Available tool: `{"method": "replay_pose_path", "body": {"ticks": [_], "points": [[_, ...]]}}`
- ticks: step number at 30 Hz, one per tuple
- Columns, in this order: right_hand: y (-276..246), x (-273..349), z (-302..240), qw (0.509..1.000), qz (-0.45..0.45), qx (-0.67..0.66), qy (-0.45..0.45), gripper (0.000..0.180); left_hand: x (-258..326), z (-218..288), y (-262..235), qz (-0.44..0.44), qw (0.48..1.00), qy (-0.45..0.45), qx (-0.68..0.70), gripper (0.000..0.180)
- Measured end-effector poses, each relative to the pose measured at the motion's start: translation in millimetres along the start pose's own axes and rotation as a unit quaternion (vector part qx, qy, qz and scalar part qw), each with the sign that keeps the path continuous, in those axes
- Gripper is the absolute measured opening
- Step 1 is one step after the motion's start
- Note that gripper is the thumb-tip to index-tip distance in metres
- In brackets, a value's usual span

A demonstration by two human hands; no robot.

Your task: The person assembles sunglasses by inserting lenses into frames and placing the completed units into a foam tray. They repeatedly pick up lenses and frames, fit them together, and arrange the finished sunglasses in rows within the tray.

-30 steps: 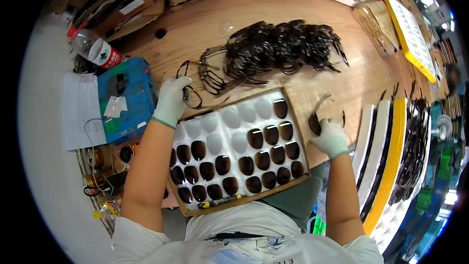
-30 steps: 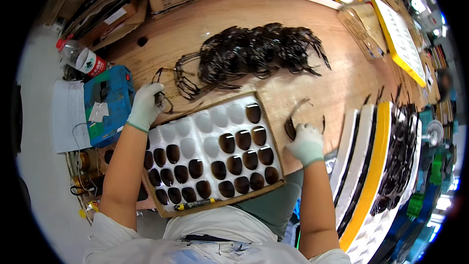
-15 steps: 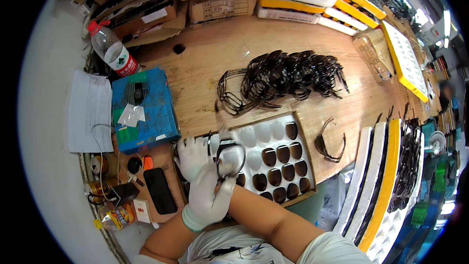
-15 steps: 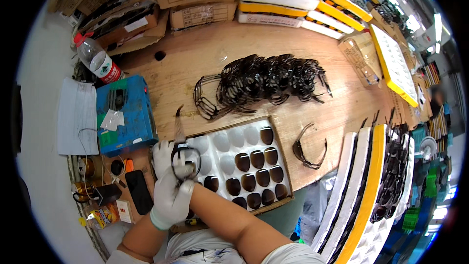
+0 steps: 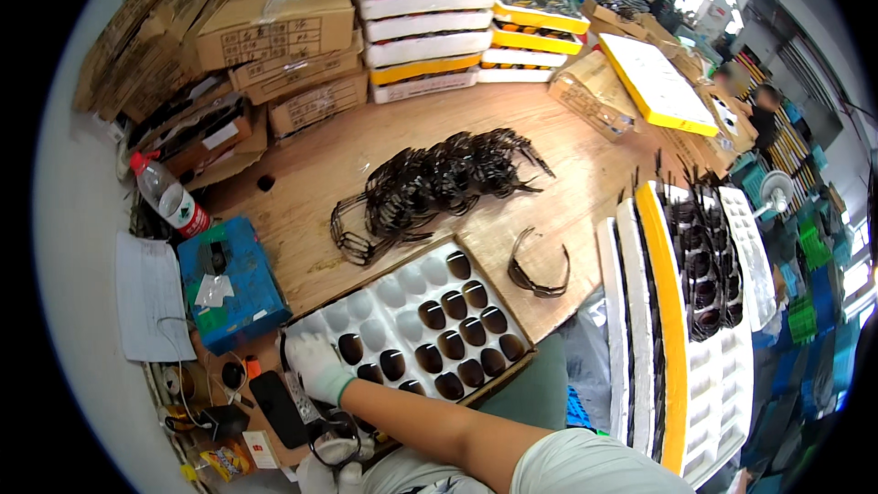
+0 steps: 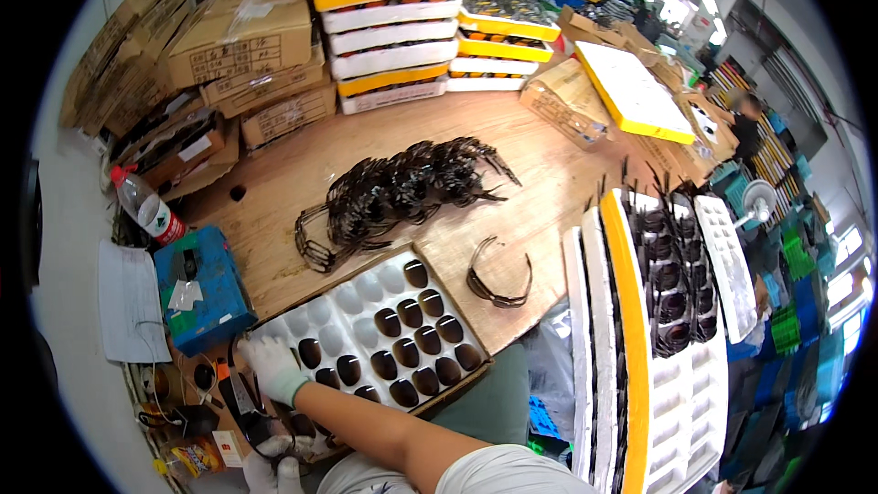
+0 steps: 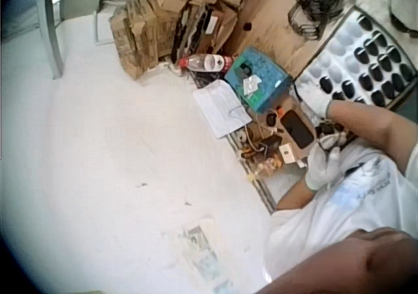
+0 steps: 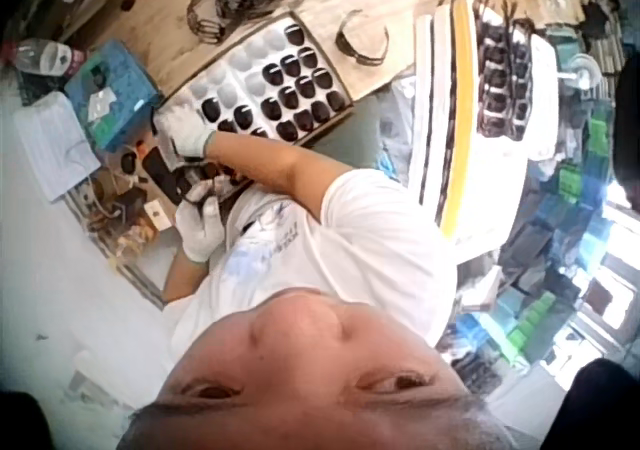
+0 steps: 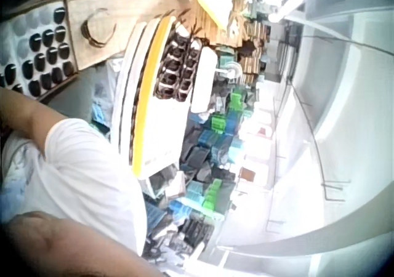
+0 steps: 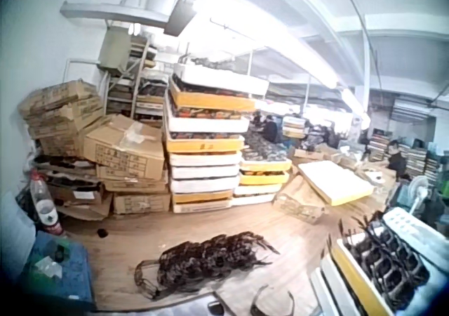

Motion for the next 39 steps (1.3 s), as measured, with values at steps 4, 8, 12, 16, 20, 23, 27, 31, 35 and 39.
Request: {"method": "replay_pose_path", "body": {"ticks": [4, 8, 12, 16, 20, 23, 27, 31, 35, 39], "points": [[-57.6, 71.1, -5.3, 0.991, 0.043, -0.100, -0.080, 0.051, 25.4, -26.5, -18.3, 0.102, 0.985, -0.123, 0.069, 0.037], [-150.6, 153.2, 5.7, 0.924, 0.087, -0.353, 0.121, 0.049, -4.3, -26.9, -2.6, 0.153, 0.958, -0.216, 0.109, 0.027], [-184.5, 177.1, 20.9, 0.845, 0.089, -0.500, 0.168, 0.049, -0.6, -43.2, 53.1, 0.079, 0.980, -0.167, 0.069, 0.023], [-222.1, 195.7, 35.4, 0.869, 0.124, -0.410, 0.247, 0.038, -18.8, -26.3, 85.5, -0.013, 0.994, -0.093, -0.056, 0.027], [-216.0, 210.9, 43.4, 0.785, 0.119, -0.552, 0.256, 0.037, -21.2, -6.1, 95.4, -0.091, 0.989, -0.107, -0.055, 0.026], [-203.0, 210.8, 43.7, 0.706, 0.045, -0.652, 0.272, 0.034, -14.8, 4.7, 94.8, -0.137, 0.982, -0.126, 0.002, 0.027], [-193.0, 207.6, 41.1, 0.701, -0.080, -0.664, 0.246, 0.032, -18.7, 16.3, 83.7, -0.151, 0.980, -0.115, -0.052, 0.028], [-183.6, 202.0, 32.4, 0.655, -0.066, -0.703, 0.270, 0.038, -12.3, 15.5, 77.4, -0.066, 0.993, -0.096, -0.036, 0.027], [-175.3, 203.3, 36.3, 0.632, -0.065, -0.715, 0.291, 0.039, -15.9, 23.0, 83.2, -0.055, 0.993, -0.063, -0.084, 0.027], [-205.3, 205.8, 39.0, 0.753, -0.011, -0.597, 0.278, 0.038, -25.8, 9.6, 88.2, -0.089, 0.981, -0.167, -0.046, 0.023]]}}
Point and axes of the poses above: each hand's wrist, its own x-axis away from the middle knuckle, its own y-axis out of the palm, z = x × y, the point moved 7 cm from there along -x, towards the middle knuckle, and after that the axes turned 8 degrees about z, right-handed, at the moved point
